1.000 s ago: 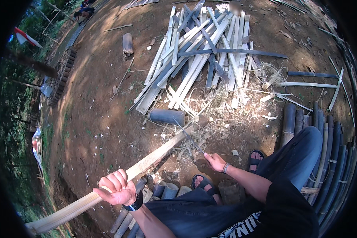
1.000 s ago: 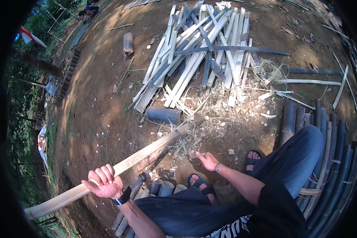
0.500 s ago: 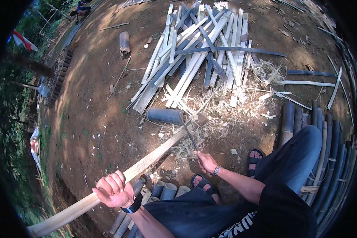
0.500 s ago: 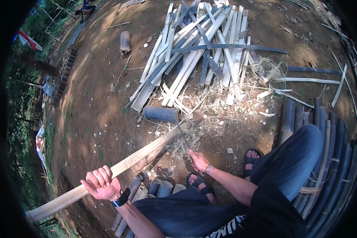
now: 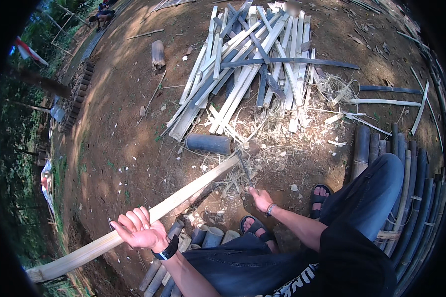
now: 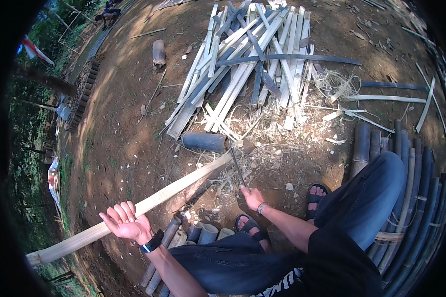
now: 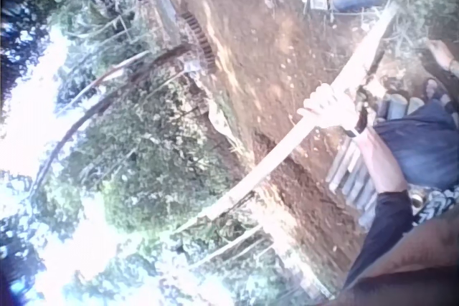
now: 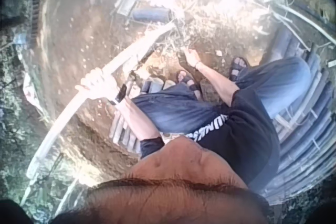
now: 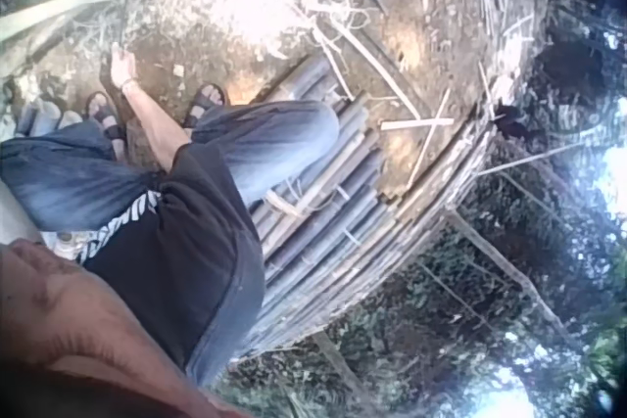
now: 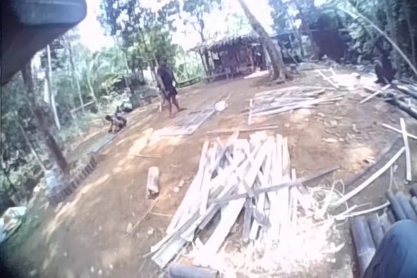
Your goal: The person uses a long blade to shave and shape a length of bamboo, holding it by one end while sitting in an outdoor workshop.
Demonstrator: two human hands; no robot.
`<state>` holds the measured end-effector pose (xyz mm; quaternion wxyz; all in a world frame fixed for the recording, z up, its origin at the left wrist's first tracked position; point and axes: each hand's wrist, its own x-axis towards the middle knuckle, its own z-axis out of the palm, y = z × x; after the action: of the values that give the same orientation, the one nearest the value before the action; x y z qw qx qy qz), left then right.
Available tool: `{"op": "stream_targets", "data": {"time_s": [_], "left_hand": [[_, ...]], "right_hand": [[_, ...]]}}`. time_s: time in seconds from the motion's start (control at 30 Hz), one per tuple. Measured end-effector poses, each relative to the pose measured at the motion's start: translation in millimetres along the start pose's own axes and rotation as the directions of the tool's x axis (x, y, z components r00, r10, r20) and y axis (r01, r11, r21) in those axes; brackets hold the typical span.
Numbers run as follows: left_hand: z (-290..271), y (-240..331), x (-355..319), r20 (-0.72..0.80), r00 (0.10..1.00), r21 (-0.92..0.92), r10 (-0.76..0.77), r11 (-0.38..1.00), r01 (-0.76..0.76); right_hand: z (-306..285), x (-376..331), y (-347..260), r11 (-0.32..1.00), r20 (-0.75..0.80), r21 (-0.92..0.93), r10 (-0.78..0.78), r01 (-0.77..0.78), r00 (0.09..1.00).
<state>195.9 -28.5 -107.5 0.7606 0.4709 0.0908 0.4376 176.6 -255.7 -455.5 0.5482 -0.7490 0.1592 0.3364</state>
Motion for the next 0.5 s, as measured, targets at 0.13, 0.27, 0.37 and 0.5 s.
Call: {"op": "stream_targets", "data": {"time_s": [0.13, 0.27, 0.37, 0.5], "left_hand": [[-1, 0, 4, -0.103, 0.995, 0.053, 0.014, 0.999, -0.008], [3, -2, 3, -0.272, 0.962, 0.102, 0.030, 0.995, -0.002], [-4, -5, 9, -0.406, 0.912, 0.169, 0.062, 0.986, 0.008], [3, -5, 11, -0.543, 0.831, 0.223, 0.122, 0.975, 0.002]], "right_hand": [[9, -26, -10, 0.983, -0.020, -0.049, -0.179, 0.178, 0.984], [0, -16, -21, 1.000, 0.035, 0.008, 0.009, -0.009, 0.999], [-5, -25, -13, 0.975, 0.066, -0.109, -0.189, 0.195, 0.980], [-3, 6, -3, 0.999, 0.015, -0.035, 0.004, -0.004, 1.000]]}}
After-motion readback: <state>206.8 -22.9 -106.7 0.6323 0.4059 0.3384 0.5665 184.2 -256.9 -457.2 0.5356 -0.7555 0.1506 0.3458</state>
